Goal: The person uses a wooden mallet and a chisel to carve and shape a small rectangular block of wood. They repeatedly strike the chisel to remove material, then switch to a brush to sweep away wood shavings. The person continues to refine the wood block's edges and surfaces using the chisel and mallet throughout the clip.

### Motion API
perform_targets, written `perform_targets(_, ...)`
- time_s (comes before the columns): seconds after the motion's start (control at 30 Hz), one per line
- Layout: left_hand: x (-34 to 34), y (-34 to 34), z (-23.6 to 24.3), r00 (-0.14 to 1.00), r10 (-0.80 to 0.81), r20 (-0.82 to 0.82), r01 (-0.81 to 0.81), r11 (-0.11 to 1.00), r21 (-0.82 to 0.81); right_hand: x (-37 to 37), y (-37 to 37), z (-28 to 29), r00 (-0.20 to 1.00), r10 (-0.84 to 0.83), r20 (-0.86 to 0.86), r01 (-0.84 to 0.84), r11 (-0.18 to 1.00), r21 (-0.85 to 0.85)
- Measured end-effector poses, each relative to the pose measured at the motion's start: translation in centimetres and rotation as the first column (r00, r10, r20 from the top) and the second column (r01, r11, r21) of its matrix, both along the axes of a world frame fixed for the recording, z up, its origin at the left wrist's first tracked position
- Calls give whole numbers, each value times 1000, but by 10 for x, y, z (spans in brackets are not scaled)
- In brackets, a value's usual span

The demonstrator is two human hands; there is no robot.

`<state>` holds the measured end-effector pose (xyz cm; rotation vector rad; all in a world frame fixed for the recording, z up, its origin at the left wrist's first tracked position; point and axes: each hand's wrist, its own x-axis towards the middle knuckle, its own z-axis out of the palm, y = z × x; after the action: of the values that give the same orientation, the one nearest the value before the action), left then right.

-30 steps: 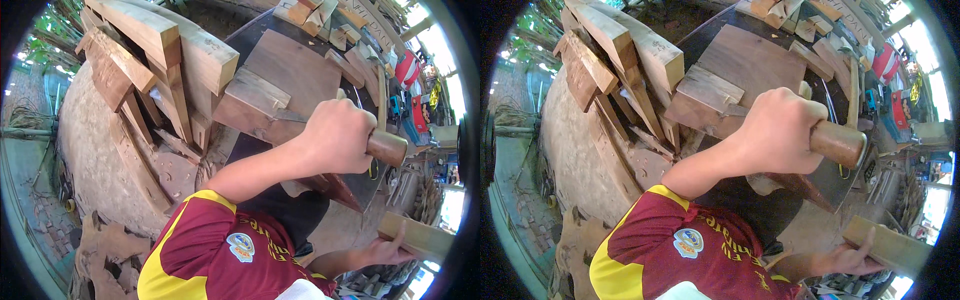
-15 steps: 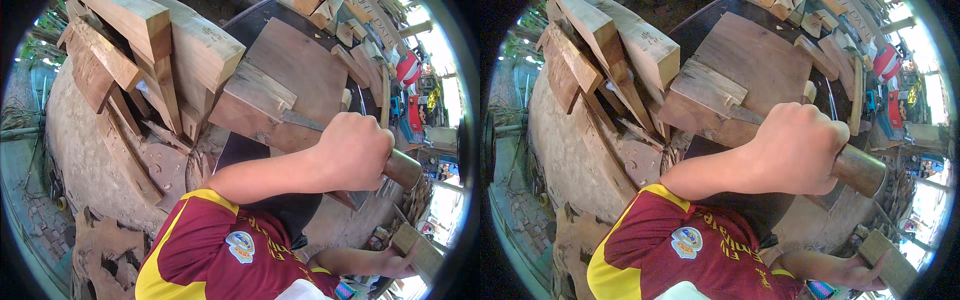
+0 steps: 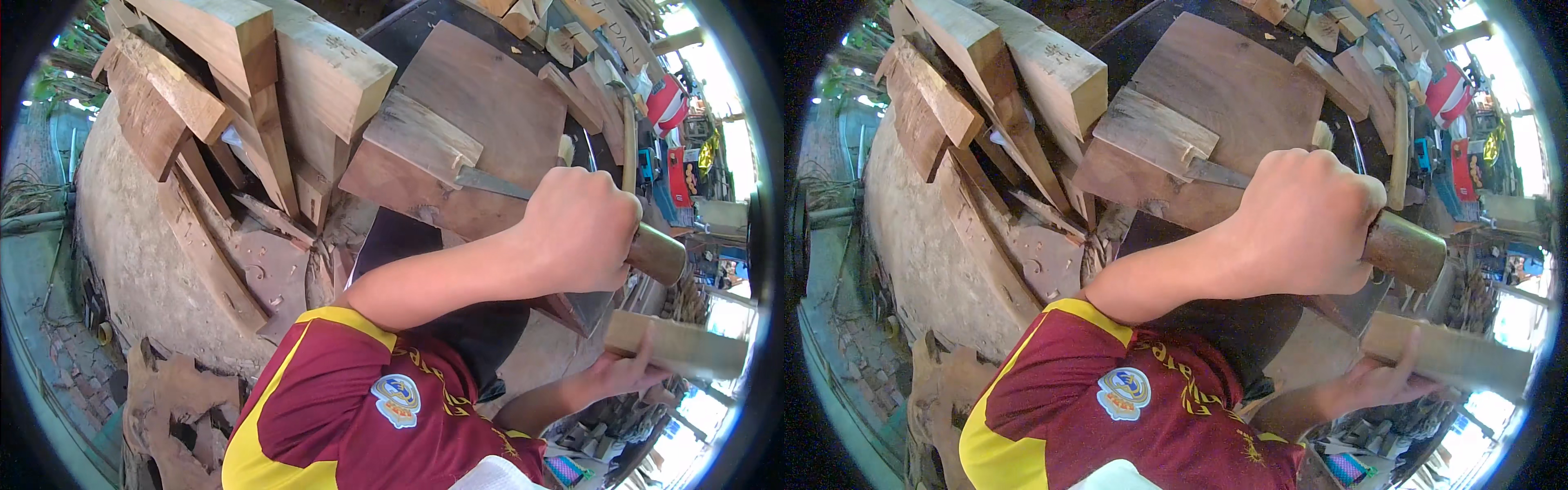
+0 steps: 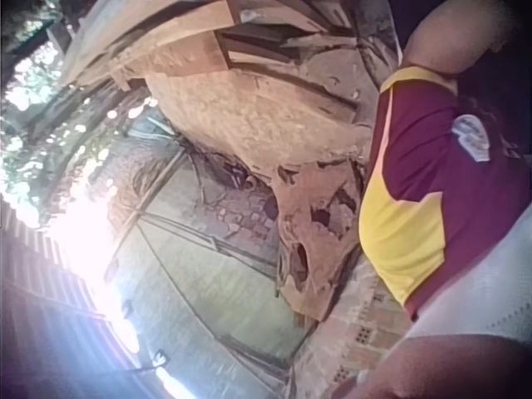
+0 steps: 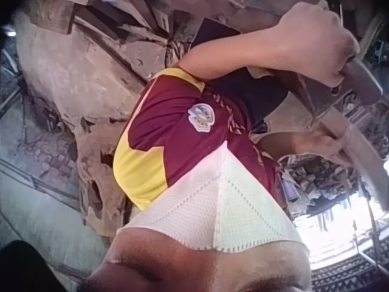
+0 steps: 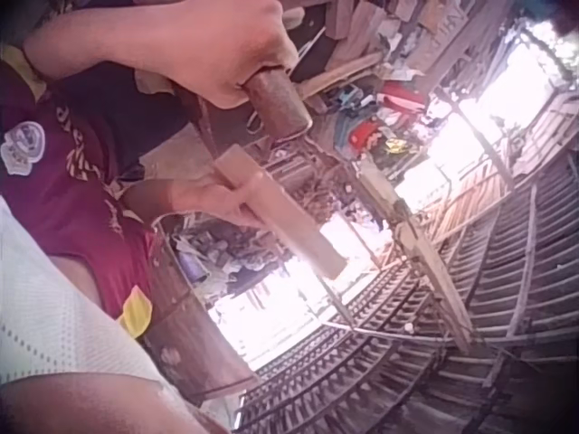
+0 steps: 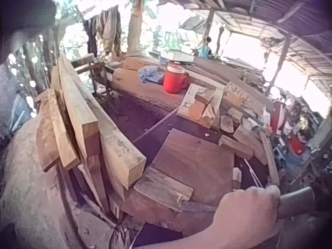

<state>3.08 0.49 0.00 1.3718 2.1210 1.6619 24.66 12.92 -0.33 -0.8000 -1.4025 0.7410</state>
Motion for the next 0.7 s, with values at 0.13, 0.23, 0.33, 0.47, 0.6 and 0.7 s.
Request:
perform_targets(0.13, 1, 2, -4, 998, 40, -39, -41, 999, -24, -24, -24, -41, 976, 12, 217, -56, 979, 196)
perform_targets(0.23, 0, -3, -3, 997, 55, -46, -55, 998, -6, 2, -21, -43, 752, 94, 652, -280, 942, 187)
perform_targets(0.33, 2, -2, -1, 999, 19, -39, -18, 1000, 6, 2, -28, -21, 953, 151, 262, -152, 988, -16)
perform_targets(0.47, 7, -2, -4, 995, 59, -85, -64, 996, -61, -13, -34, -46, 947, -18, 320, -69, 964, 256)
perform_targets(0.6, 2, 1, -4, 988, 130, -86, -124, 990, 73, 12, -35, -64, 699, 75, 711, -224, 968, 118)
perform_targets(0.7, 4, 5, -7, 980, 147, -132, -146, 989, 15, 21, -25, -41, 866, 191, 463, -195, 980, -39)
